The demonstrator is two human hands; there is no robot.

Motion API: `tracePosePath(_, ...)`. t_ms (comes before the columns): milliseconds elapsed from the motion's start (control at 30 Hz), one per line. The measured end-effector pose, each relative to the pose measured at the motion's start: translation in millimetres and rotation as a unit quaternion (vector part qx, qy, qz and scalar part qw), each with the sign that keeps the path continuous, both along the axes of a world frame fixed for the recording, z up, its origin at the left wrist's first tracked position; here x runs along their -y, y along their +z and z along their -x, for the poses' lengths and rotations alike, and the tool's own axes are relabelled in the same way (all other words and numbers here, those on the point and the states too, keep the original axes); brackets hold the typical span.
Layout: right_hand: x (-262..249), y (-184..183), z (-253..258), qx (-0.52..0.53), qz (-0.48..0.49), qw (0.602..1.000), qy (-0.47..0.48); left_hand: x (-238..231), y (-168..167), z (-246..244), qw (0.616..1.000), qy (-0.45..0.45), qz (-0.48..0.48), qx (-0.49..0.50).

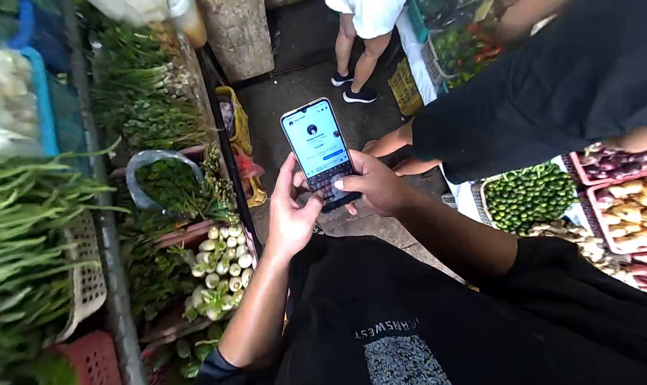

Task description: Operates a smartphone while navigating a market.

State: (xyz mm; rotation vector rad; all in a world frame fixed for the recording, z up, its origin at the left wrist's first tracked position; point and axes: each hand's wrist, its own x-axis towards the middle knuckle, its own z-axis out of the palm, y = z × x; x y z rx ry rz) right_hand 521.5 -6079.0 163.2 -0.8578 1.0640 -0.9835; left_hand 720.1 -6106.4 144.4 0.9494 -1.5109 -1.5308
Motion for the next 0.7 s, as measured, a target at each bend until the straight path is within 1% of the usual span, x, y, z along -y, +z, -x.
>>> tracePosePath(67, 39, 6, 0, 0.005, 0.003, 1.0, -0.005, 46, 8, -3, 1.0, -0.012, 0.003, -0.004)
tracePosePath(167, 91, 27, 5, 0.061, 0.019, 0.998, 0.01, 109, 33, -5, 0.999, -0.042, 0.0, -0.013)
tracePosePath(233, 121, 43, 10, 0.092, 0.018, 0.996, 0.011, 145, 50, -2, 0.998, -0.06, -0.001, -0.002)
tracePosePath(333, 153, 55, 18, 0.111, 0.014, 0.993, -0.022, 190, 68, 10, 0.996, -0.093, 0.009, 0.005)
tracePosePath(467, 188, 59, 39, 0.121, 0.024, 0.991, -0.061, 236, 77, 38, 0.993, -0.114, 0.019, 0.011)
tracePosePath(600, 222, 54, 74, 0.134, 0.049, 0.988, -0.052, 271, 82, 71, 0.992, -0.124, 0.022, 0.016)
tracePosePath(700, 246, 54, 99, 0.137, 0.057, 0.988, -0.042, 292, 88, 95, 0.993, -0.113, 0.023, 0.033)
